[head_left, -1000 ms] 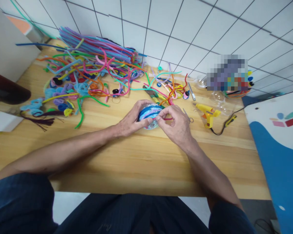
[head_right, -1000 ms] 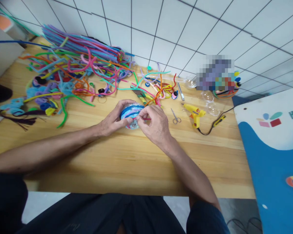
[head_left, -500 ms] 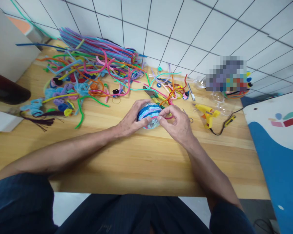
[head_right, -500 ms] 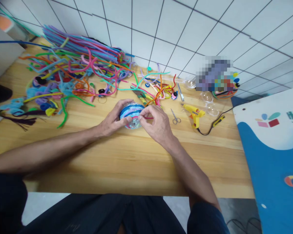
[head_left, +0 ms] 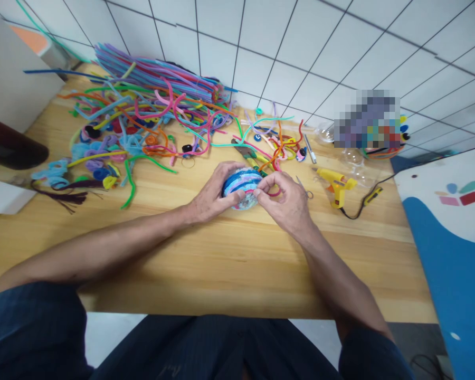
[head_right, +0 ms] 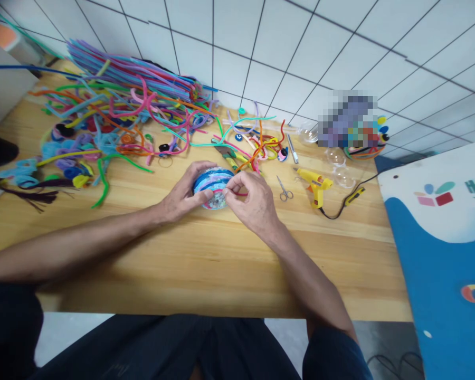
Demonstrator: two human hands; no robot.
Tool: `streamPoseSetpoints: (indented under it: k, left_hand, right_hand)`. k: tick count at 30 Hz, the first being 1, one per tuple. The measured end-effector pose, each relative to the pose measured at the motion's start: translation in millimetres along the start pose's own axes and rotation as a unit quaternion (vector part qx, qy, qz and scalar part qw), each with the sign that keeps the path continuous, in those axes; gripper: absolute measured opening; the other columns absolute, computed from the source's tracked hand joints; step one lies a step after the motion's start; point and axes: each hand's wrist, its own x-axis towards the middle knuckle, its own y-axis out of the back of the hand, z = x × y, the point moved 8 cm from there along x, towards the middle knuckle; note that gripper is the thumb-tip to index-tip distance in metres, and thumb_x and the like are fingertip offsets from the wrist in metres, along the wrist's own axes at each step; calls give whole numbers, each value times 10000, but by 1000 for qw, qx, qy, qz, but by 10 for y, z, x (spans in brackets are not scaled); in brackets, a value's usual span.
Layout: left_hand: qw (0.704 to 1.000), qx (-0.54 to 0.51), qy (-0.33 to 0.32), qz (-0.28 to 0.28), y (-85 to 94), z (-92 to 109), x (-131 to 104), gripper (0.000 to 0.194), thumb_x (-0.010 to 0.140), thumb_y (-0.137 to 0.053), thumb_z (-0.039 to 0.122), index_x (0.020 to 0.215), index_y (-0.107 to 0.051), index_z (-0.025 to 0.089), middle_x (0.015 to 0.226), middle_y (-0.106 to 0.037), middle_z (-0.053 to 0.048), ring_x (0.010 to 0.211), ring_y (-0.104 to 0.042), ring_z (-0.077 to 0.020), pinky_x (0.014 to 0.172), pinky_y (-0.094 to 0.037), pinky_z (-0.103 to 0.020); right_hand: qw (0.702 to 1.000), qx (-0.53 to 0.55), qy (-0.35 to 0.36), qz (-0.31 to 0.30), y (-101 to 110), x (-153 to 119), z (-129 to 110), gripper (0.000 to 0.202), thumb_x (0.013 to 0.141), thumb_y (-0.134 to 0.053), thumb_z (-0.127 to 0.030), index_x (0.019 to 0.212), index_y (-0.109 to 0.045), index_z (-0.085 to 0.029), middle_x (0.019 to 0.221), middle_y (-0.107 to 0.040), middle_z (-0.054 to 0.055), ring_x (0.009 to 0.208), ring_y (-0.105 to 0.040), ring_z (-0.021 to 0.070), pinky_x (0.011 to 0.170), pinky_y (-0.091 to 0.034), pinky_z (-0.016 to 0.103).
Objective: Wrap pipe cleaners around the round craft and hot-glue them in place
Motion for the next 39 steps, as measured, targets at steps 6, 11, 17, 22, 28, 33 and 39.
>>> streamPoseSetpoints:
  k: [6,11,17,22,28,33,39]
  left_hand:
    - [1000,4,22,0,-1,25,17,705,1036,-750,706,1543,-576,249,1542,-668,-164,1463,-656,-364,1302,-543,-588]
    - [999,-13,45,17,8,3,12,695,1017,-783,710,1495,-592,242,1483,-691,-153,1388,-705,-341,1238,-587,-561]
    - [996,-57,60,21,-2,-29,-1,677,1028,-783,689,1481,-542,248,1497,-688,-145,1390,-720,-322,1230,-603,-525]
    - [995,-76,65,15,-43,-71,-12,666,1040,-776,667,1490,-497,263,1496,-675,-137,1374,-726,-311,1212,-614,-513]
    - [995,-71,68,10,-49,-66,-17,679,1039,-768,678,1502,-495,263,1511,-632,-141,1427,-683,-326,1266,-576,-544]
    - [997,-61,57,3,-45,-11,-13,656,1061,-757,646,1505,-489,245,1514,-613,-151,1444,-668,-325,1272,-569,-534]
    - [997,-60,50,11,-43,-27,-17,662,1048,-777,650,1504,-512,251,1514,-632,-143,1419,-678,-318,1265,-572,-520]
  right_hand:
    - [1000,6,4,-1,-11,7,-11,159,877,-764,-156,812,-682,-275,816,-767,-17,802,-697,211,862,-576,401]
    - [1000,12,5,-8,-15,5,-26,155,885,-789,-166,826,-696,-276,824,-769,-15,821,-700,213,868,-580,400]
    - [999,36,-20,-16,-3,24,32,120,895,-791,-198,839,-714,-270,827,-776,-17,795,-701,199,830,-585,378]
    - [998,49,-34,-11,-3,28,57,114,887,-768,-197,838,-700,-273,824,-779,-17,781,-701,197,811,-597,372]
    - [998,46,-32,-9,7,41,48,117,871,-762,-178,826,-705,-270,812,-783,-21,764,-701,191,824,-595,370]
    - [999,35,-30,-5,1,36,51,134,864,-749,-157,818,-698,-273,811,-784,-22,772,-700,194,844,-590,376]
    - [999,26,-26,-3,-11,25,48,132,865,-757,-174,819,-687,-276,807,-777,-22,774,-695,199,842,-589,383]
